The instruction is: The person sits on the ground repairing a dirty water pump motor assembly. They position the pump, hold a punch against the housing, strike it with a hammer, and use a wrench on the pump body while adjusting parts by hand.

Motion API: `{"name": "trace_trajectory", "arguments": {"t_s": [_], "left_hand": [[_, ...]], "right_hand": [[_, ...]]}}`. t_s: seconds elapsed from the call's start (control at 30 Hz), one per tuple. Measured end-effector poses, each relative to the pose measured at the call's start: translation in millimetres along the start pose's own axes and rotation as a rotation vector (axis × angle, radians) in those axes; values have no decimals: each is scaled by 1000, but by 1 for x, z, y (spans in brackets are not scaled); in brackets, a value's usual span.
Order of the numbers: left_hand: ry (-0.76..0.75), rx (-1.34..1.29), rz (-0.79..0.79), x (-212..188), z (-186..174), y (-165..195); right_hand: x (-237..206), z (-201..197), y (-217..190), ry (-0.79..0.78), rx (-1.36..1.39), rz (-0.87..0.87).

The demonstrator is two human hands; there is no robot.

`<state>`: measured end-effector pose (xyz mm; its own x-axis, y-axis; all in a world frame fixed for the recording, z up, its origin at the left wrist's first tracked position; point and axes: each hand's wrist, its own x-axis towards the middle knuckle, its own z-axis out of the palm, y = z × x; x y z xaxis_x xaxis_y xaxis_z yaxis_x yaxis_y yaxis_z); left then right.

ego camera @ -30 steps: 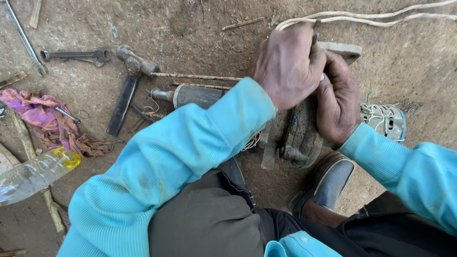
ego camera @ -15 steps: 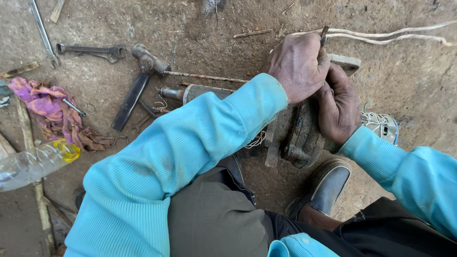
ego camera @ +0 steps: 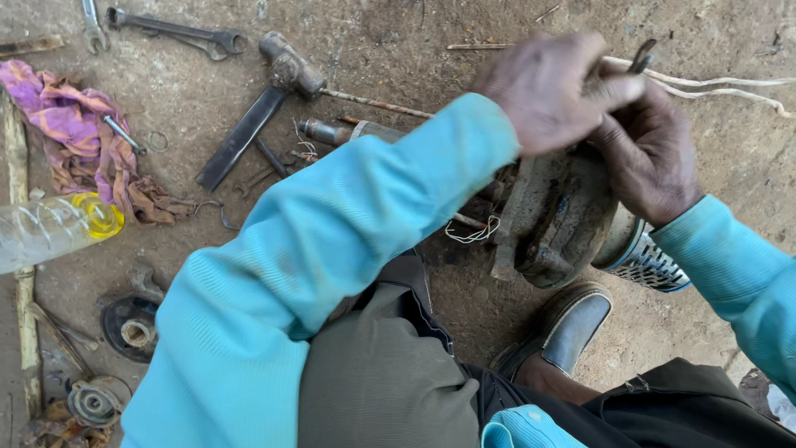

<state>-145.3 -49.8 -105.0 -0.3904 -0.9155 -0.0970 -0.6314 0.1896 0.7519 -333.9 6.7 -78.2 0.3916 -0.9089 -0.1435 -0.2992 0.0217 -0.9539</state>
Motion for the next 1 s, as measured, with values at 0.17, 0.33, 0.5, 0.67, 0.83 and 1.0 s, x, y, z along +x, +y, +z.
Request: {"name": "trace_trajectory", "arguments": {"t_s": [0.17,0.33,0.5,0.67,0.83,1.0], "left_hand": [[271,155,-158,-47,-75,-111],[576,332,-470,-131,-128,-213],[558,209,-639,-171,-105,-263],[476,392,-588,-177,-80,-279],[359,420,-644,-176,-86,-293],[429,310,-522,-175,-96,-296]], "right_hand": [[8,-1,6,53,-18,-51],[12,0,14,55,-36,-68],[9,-3,16,39,-90,-38],[10,-1,19,19,-110,-17],[14,3,19,11,-125,7],[16,6,18,4,-112,33]]}}
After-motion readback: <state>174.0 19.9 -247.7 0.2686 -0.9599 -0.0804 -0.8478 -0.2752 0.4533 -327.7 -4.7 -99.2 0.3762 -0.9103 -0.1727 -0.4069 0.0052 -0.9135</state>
